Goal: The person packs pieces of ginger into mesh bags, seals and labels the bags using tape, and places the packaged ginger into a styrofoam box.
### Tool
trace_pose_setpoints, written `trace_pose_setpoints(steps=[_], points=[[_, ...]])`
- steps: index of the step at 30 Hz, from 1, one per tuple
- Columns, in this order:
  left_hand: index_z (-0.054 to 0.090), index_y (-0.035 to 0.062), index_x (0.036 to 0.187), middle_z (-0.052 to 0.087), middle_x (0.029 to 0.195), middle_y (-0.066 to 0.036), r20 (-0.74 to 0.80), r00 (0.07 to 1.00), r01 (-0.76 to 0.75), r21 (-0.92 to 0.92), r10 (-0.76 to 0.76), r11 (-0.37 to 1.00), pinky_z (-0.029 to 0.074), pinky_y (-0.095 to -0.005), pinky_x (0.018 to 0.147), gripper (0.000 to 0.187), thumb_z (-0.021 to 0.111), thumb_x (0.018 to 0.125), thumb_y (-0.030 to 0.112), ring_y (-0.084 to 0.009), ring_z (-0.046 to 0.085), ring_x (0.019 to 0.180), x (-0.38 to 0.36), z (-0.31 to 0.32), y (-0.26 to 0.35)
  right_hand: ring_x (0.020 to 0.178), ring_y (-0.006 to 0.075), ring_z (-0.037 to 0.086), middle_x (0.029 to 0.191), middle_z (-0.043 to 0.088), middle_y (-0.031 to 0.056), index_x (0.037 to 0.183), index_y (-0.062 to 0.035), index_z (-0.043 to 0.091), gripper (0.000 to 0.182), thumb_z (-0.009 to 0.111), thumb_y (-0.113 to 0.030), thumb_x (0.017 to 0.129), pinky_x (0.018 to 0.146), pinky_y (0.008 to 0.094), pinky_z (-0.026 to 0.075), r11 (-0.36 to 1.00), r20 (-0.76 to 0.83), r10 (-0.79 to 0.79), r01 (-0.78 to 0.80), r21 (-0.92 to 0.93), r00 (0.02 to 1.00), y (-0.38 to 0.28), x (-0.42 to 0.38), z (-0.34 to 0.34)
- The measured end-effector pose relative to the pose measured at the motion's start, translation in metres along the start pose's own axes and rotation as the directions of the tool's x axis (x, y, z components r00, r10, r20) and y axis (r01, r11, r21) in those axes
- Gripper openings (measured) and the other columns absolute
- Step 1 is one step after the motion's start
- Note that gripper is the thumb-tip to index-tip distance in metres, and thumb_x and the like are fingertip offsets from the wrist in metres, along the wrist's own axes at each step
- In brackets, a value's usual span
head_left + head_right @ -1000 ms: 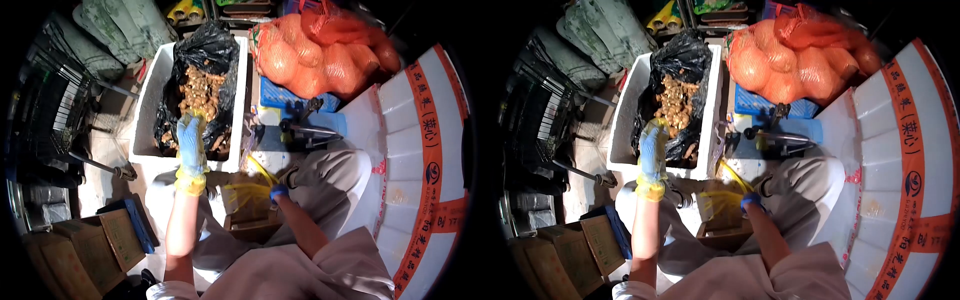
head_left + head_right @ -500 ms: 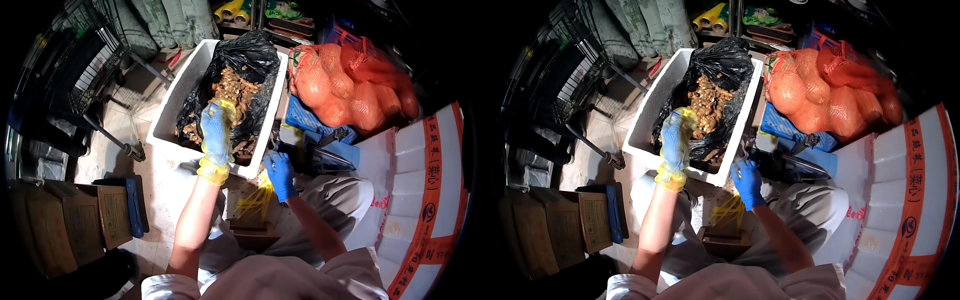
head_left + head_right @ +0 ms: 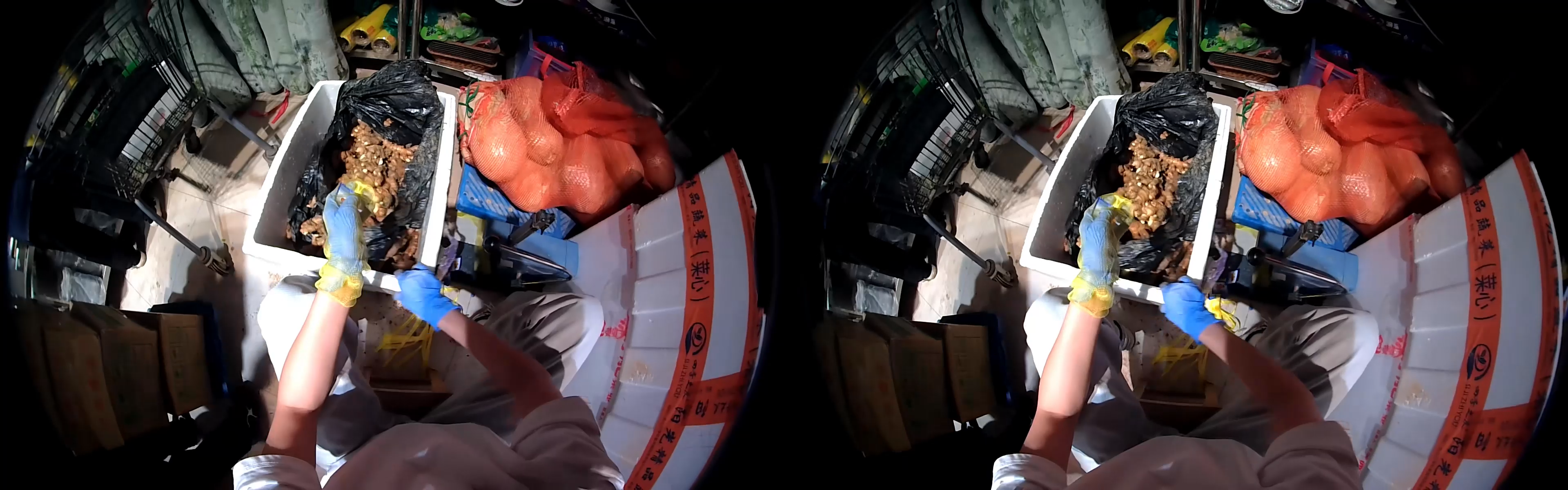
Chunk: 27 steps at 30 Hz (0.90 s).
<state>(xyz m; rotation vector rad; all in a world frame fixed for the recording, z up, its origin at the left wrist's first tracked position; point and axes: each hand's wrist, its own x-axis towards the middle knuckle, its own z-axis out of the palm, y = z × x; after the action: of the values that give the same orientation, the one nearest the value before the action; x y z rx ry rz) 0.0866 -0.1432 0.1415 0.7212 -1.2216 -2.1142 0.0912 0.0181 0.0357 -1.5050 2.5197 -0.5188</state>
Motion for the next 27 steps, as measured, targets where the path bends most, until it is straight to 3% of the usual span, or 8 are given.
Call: trace_pose_setpoints(steps=[4, 8, 10, 16, 20, 22, 24, 27], points=[[0.05, 0.0033, 0.096, 0.055, 0.084, -0.005, 0.017, 1.0, 0.001, 0.021, -0.001, 1.0, 0.046, -0.0274, 0.068, 0.019, 0.043, 0.079, 0.007, -0.0136, 0.054, 0.074, 0.003, 0.001, -0.007, 0.062, 0.0238, 0.056, 0.064, 0.057, 0.0099, 0.081, -0.0043, 0.054, 0.028, 0.059, -0.028, 0.066, 0.068, 0.0305, 0.039, 0.987, 0.078, -0.066, 0.077, -0.138, 0.995, 0.012, -0.008, 0.0], [0.051, 0.0036, 0.097, 0.056, 0.084, -0.004, 0.05, 0.998, 0.025, -0.004, -0.025, 1.0, 0.046, -0.0248, 0.064, 0.02, 0.042, 0.08, 0.008, -0.0125, 0.055, 0.071, 0.017, -0.005, -0.012, 0.059, 0.0277, 0.054, 0.06, 0.055, 0.0116, 0.075, -0.0045, 0.051, 0.026, 0.059, -0.028, 0.068, 0.061, 0.0382, 0.041, 0.979, 0.116, 0.018, 0.006, -0.204, 0.993, 0.007, -0.031, 0.01], [0.051, 0.0032, 0.096, 0.056, 0.084, -0.005, 0.091, 0.996, -0.022, -0.034, 0.025, 0.999, 0.046, -0.0246, 0.065, 0.02, 0.04, 0.08, 0.008, -0.0134, 0.055, 0.071, 0.011, -0.005, 0.005, 0.06, 0.027, 0.054, 0.059, 0.054, 0.0118, 0.074, -0.0057, 0.05, 0.025, 0.062, -0.026, 0.065, 0.062, 0.0382, 0.041, 0.997, 0.121, 0.066, -0.069, 0.024, 0.99, -0.012, -0.046, -0.016], [0.051, -0.0021, 0.09, 0.056, 0.081, -0.009, -0.01, 0.993, 0.118, -0.145, -0.12, 0.982, 0.046, -0.0273, 0.069, 0.017, 0.04, 0.078, 0.003, -0.0187, 0.056, 0.072, 0.012, 0.001, 0.022, 0.06, 0.0266, 0.052, 0.059, 0.053, 0.0115, 0.072, -0.0059, 0.05, 0.027, 0.065, -0.026, 0.062, 0.064, 0.0361, 0.04, 0.996, -0.006, 0.017, -0.016, 0.09, 1.0, -0.019, -0.054, -0.004], [0.052, -0.0028, 0.089, 0.057, 0.083, -0.011, 0.066, 0.997, -0.024, -0.265, 0.043, 0.964, 0.046, -0.0295, 0.073, 0.017, 0.043, 0.076, 0.003, -0.0199, 0.056, 0.076, 0.01, -0.012, 0.037, 0.06, 0.0281, 0.056, 0.063, 0.056, 0.0125, 0.081, -0.0006, 0.051, 0.044, 0.059, -0.041, 0.066, 0.058, 0.034, 0.044, 0.999, 0.247, 0.019, -0.026, 0.022, 0.969, -0.02, -0.039, -0.019], [0.051, -0.0019, 0.092, 0.057, 0.086, -0.011, 0.006, 0.994, -0.1, -0.242, 0.105, 0.965, 0.046, -0.03, 0.073, 0.016, 0.045, 0.08, 0.007, -0.0201, 0.056, 0.08, 0.009, -0.019, 0.041, 0.059, 0.0255, 0.057, 0.067, 0.057, 0.0118, 0.089, -0.0047, 0.054, 0.036, 0.06, -0.035, 0.071, 0.056, 0.033, 0.045, 0.971, -0.115, 0.009, 0.019, 0.239, 0.993, -0.01, -0.029, -0.017], [0.051, -0.0008, 0.094, 0.056, 0.088, -0.01, -0.021, 0.998, -0.068, -0.232, 0.065, 0.97, 0.047, -0.0302, 0.072, 0.016, 0.047, 0.082, 0.009, -0.0192, 0.055, 0.081, 0.01, -0.027, 0.041, 0.06, 0.0211, 0.055, 0.065, 0.056, 0.0098, 0.087, -0.0059, 0.055, 0.026, 0.057, -0.029, 0.075, 0.056, 0.0305, 0.043, 0.772, 0.055, 0.255, -0.238, 0.59, 0.965, -0.001, -0.011, -0.038], [0.051, 0.0, 0.092, 0.054, 0.085, -0.009, 0.026, 1.0, -0.006, -0.142, 0.01, 0.99, 0.047, -0.0295, 0.069, 0.014, 0.047, 0.082, 0.009, -0.0167, 0.054, 0.078, 0.009, -0.034, 0.053, 0.063, 0.0138, 0.05, 0.068, 0.054, 0.007, 0.082, -0.0015, 0.055, 0.022, 0.052, -0.023, 0.078, 0.058, 0.0282, 0.041, 0.596, -0.08, 0.341, -0.15, 0.789, 0.937, 0.016, 0.016, -0.068]])
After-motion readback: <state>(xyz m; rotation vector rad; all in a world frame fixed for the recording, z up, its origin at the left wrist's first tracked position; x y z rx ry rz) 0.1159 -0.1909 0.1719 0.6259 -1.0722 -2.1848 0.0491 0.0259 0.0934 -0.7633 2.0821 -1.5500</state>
